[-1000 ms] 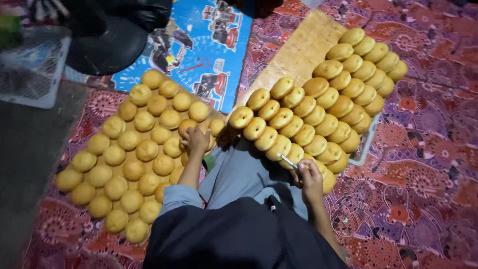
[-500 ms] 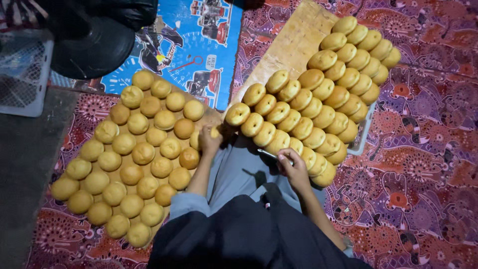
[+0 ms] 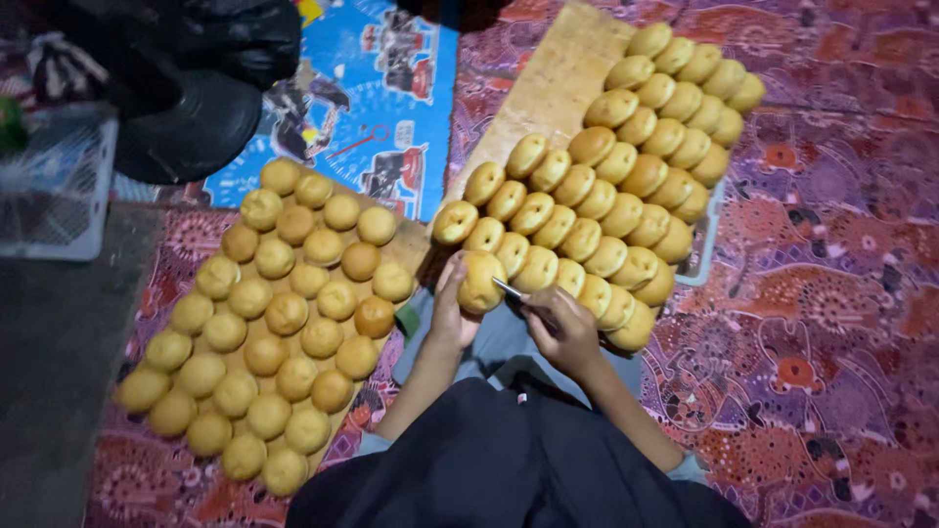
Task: The person sits on a patterned floor mat and repeatedly picks up round buns, splits them open with a small knife, and fills them with a yellow substance from a small container. The filled buns are placed back onto a wooden board. Another person is visible in the background performing a similar task.
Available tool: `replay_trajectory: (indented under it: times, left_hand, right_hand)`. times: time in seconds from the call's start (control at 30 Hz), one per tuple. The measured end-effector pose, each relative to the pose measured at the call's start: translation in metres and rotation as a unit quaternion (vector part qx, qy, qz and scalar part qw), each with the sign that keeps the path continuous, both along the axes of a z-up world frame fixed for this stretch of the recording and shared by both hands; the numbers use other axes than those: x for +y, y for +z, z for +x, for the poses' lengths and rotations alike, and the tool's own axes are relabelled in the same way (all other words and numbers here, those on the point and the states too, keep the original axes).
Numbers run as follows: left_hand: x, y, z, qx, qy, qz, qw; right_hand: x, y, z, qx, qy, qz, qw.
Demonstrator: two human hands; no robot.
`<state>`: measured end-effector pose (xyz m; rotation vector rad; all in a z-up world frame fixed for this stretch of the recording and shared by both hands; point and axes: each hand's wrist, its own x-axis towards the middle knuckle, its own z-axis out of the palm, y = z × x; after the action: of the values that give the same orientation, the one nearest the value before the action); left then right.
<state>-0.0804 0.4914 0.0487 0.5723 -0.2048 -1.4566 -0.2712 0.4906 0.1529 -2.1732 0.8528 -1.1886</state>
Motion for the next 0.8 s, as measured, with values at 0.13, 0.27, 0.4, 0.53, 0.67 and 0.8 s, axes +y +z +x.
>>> replay_trajectory:
  times: [0.13, 0.27, 0.4, 0.53, 0.67, 0.8]
  left_hand:
    - [-0.009, 0.033, -0.019, -0.012, -0.016, -0.015, 1.000]
    - [-0.012, 0.037, -0.039, -0.049, -0.016, -0.006, 0.999]
    - [-0.024, 0.023, -0.058, -0.137, -0.037, -0.010, 0.990]
    - [-0.018, 0.016, -0.078, -0.214, -0.110, 0.029, 0.970]
    - [-0.036, 0.024, -0.079, -0.145, -0.136, 0.058, 0.978]
    - [-0.033, 0.007, -0.093, -0.193, -0.145, 0.040, 0.970]
  right_hand:
    - [0.000, 0.027, -0.017, 0.051, -0.038, -0.060, 0.996]
    - [0.010, 0.027, -0.039, 0.088, -0.078, -0.127, 0.985]
    - [0.003, 0.000, -0.048, 0.038, -0.122, -0.192, 0.973]
    - [-0.013, -0.035, -0.045, 0.102, -0.139, -0.216, 0.961]
    - [-0.024, -0.047, -0.051, 0.072, -0.211, -0.188, 0.957]
    - [-0.022, -0.055, -0.060, 0.125, -0.204, -0.226, 0.944]
